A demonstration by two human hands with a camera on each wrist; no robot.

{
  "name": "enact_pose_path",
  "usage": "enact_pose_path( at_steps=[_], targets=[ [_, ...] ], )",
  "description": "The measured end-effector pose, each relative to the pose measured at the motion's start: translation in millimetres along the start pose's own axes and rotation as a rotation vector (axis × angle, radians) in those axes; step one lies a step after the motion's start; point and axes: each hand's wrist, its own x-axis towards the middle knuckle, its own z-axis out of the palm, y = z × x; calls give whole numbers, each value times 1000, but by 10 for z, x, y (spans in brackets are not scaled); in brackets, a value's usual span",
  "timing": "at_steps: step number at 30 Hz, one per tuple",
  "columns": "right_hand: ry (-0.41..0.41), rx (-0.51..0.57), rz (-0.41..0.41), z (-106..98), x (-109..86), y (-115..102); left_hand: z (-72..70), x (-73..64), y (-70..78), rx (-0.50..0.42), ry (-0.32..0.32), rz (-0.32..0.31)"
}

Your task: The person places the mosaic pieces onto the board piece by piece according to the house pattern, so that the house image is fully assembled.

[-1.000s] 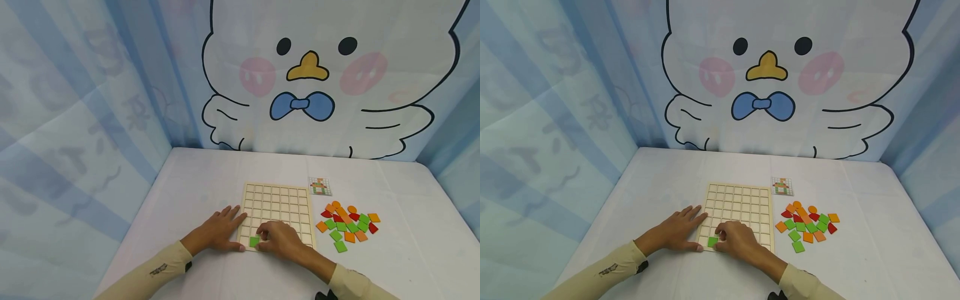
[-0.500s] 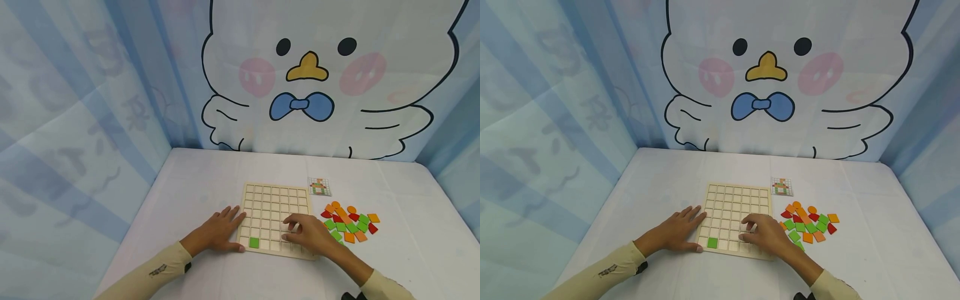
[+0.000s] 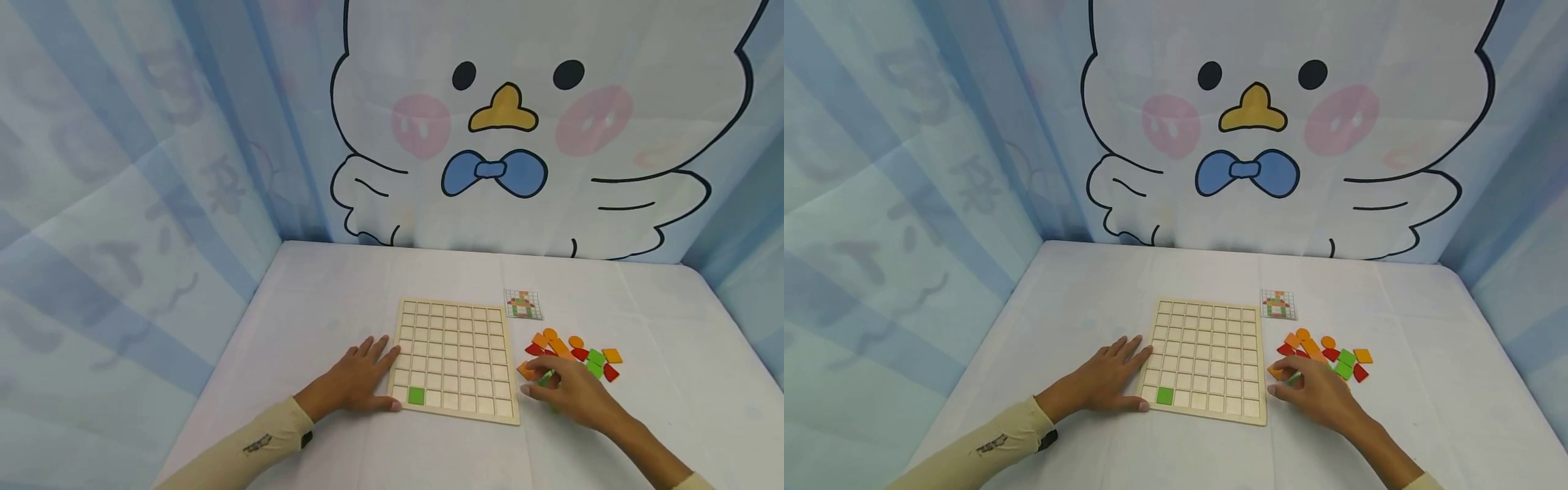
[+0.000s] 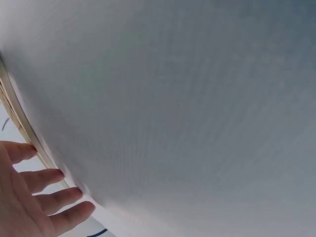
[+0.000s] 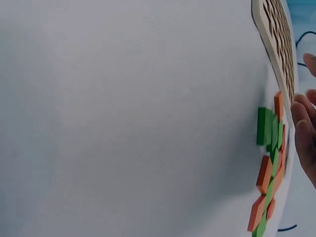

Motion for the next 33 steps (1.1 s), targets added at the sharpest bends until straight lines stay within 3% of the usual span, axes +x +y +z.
enact_pose_path(
  at_steps=[14, 33],
  targets=[
    [39, -125, 53, -131, -166, 254, -64, -19, 35, -58, -26, -27],
    [-1, -135, 123, -87, -239, 309, -41, -17, 27, -27, -20, -12]
  ],
)
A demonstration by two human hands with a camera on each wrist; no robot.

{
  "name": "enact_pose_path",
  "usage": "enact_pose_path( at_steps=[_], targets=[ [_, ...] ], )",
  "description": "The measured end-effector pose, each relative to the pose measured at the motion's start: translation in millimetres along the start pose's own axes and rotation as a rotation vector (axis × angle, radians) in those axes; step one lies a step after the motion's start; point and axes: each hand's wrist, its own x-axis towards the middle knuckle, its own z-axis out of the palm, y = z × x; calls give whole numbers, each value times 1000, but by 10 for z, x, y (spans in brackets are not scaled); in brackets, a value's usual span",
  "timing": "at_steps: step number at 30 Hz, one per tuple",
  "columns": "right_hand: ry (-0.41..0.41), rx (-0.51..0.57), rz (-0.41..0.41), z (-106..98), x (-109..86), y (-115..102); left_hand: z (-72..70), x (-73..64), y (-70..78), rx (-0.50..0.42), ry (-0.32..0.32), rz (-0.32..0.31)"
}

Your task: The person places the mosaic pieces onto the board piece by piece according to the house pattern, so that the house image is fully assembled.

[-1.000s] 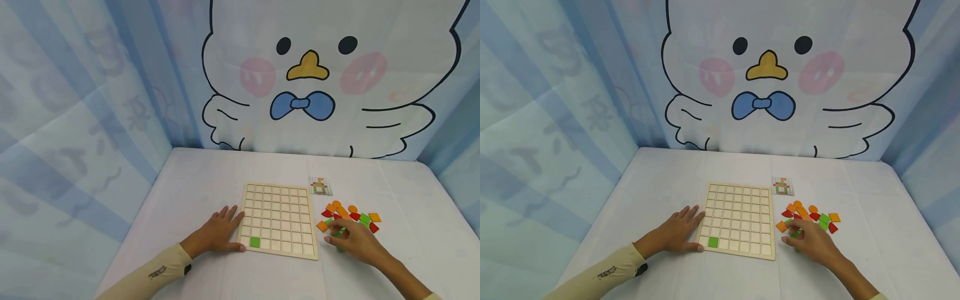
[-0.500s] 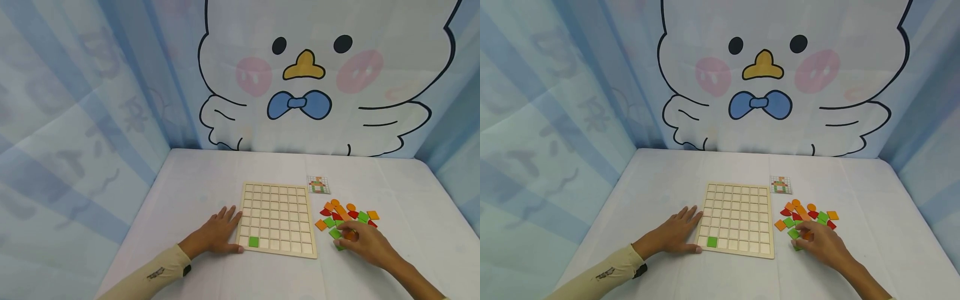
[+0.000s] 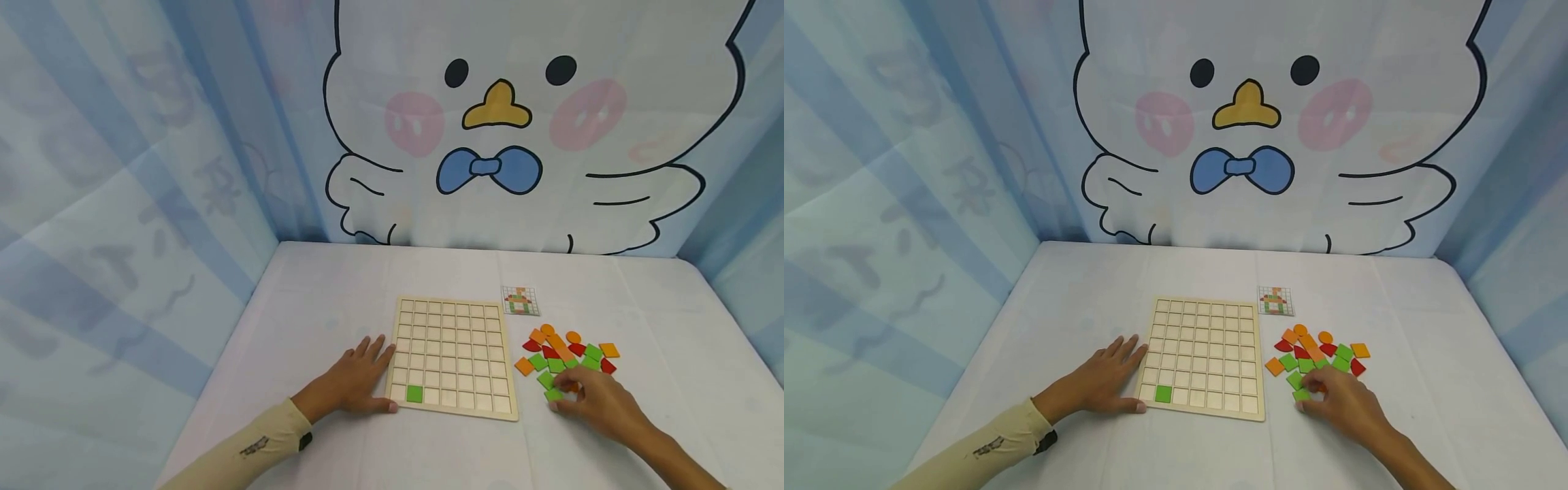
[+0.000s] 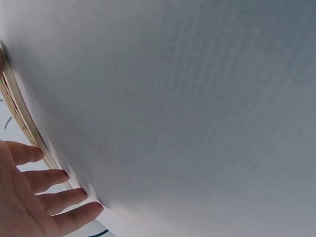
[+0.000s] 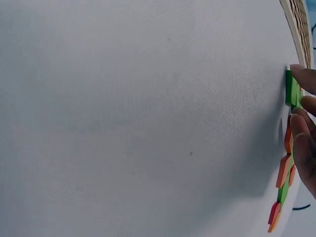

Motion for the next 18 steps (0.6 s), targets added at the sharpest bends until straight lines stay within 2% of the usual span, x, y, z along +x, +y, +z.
enact_pose_path(
  at_steps=[18],
  targets=[
    [-40, -45, 38, -8, -3, -38, 9, 1, -2, 11, 13, -1]
  ],
)
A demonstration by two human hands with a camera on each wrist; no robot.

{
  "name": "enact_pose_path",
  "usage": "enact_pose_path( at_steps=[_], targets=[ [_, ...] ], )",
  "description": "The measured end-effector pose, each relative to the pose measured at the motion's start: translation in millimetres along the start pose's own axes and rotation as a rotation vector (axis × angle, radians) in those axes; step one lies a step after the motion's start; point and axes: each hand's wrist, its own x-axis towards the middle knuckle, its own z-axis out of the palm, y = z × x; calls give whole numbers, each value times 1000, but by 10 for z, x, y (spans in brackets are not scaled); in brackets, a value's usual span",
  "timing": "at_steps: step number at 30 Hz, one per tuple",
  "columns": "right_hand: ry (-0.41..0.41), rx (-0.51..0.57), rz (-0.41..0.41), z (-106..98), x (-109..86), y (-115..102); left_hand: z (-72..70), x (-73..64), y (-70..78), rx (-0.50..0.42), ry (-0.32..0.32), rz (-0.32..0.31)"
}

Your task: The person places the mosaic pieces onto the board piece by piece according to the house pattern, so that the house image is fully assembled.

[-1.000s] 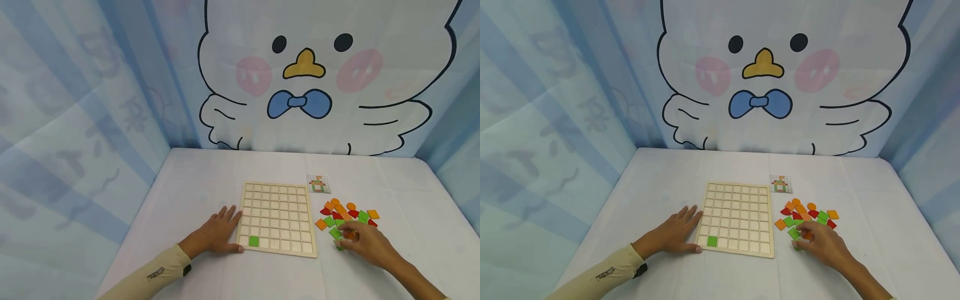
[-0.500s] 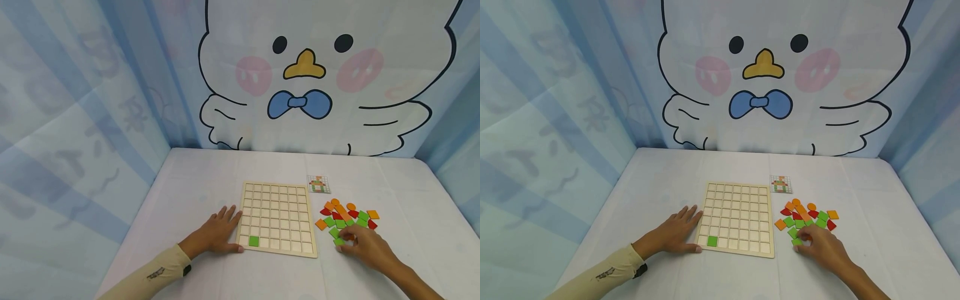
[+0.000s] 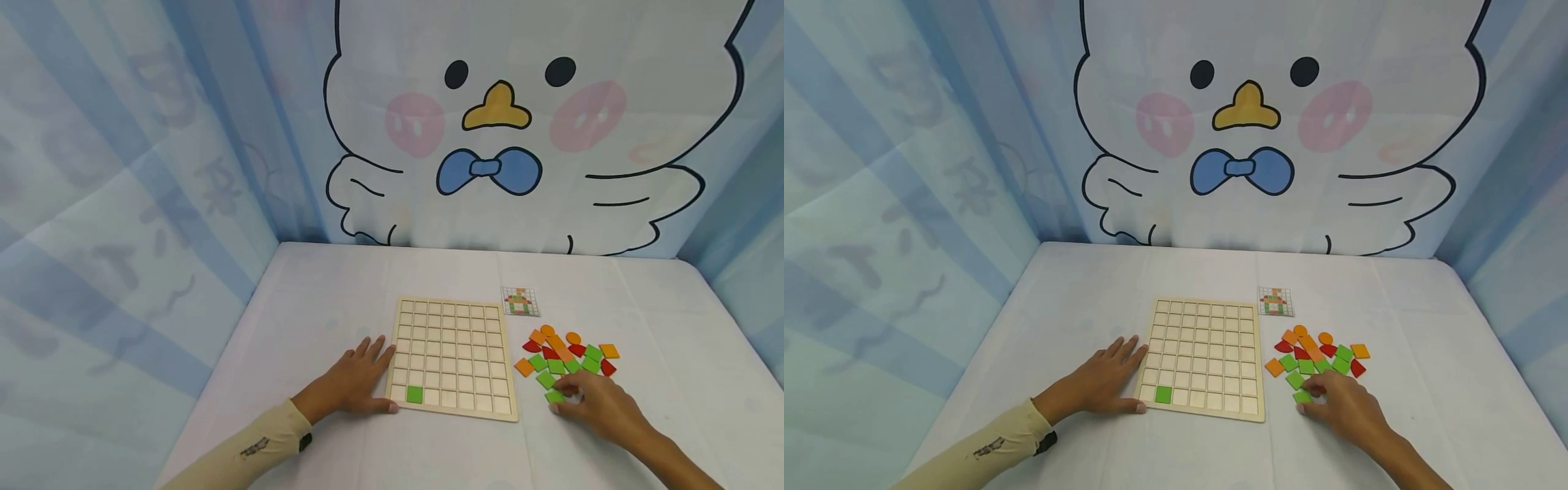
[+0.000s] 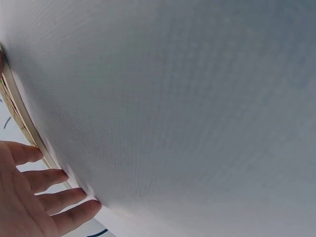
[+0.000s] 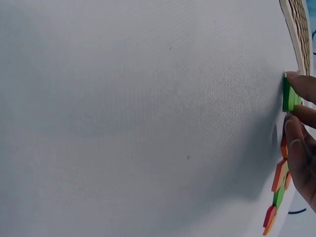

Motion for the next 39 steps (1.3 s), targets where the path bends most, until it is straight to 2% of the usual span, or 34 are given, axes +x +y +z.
enact_pose_path(
  at_steps=[10, 24, 39],
  targets=[
    [3, 18, 3, 17, 4, -7, -11, -7, 10, 0, 5, 0],
    [-9, 45, -45, 51, -13, -65, -10, -11, 1, 1, 1, -4],
    [32, 68, -123, 48, 7, -131, 22, 1, -14, 9, 7, 2]
  ],
)
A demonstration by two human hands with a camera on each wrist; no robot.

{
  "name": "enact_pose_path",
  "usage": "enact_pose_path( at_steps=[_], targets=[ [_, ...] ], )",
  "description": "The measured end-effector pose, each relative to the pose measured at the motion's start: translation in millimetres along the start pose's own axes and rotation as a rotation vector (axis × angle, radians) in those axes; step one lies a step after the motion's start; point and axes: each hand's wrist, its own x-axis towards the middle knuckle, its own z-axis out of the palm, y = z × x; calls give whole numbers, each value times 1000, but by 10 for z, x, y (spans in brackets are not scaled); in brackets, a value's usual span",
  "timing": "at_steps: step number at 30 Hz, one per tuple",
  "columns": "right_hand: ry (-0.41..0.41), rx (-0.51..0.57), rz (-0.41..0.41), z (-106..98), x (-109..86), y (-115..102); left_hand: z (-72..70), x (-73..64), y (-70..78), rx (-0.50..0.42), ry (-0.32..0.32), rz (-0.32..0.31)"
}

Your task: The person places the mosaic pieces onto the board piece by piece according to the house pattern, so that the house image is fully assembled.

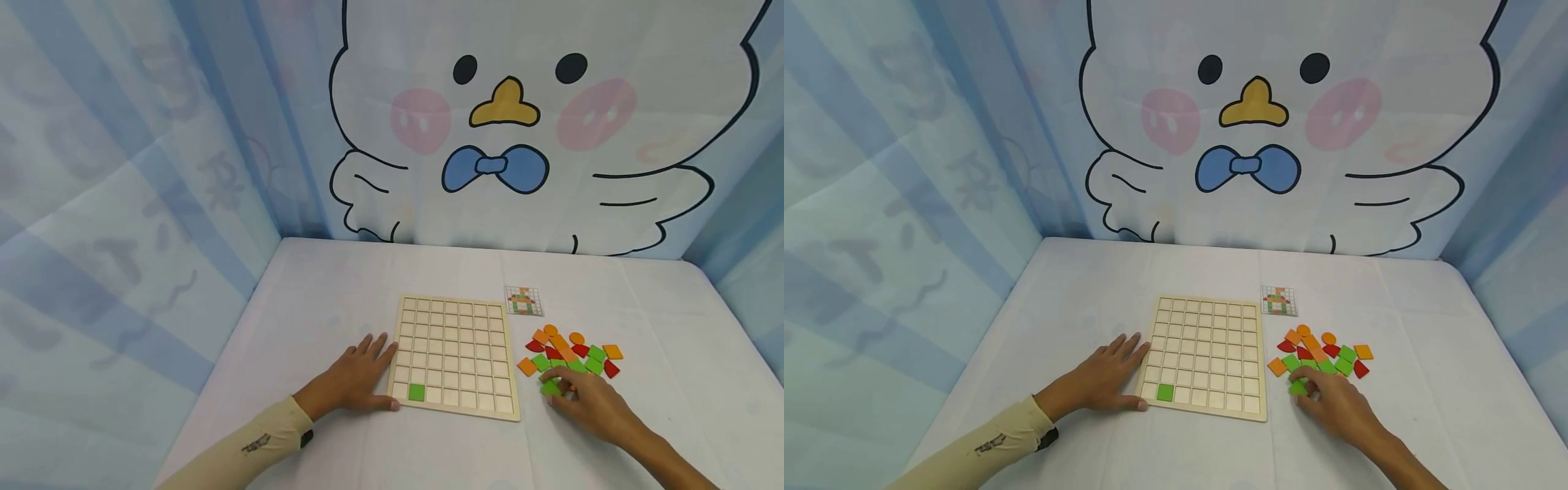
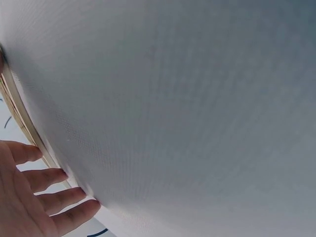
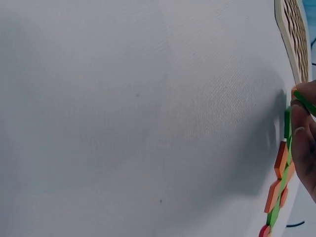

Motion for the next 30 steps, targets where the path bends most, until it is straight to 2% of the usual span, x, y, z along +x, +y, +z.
enact_pose_path(
  at_steps=[7, 15, 30],
  targets=[
    [23, 27, -43, 26, 64, -61, 0, 5, 1, 8, 1, -2],
    [17, 113, -85, 89, 145, -204, -3, 8, 1, 7, -2, -4],
    [-140, 312, -175, 168, 279, -470, -61, -14, 40, -13, -22, -22]
  ],
)
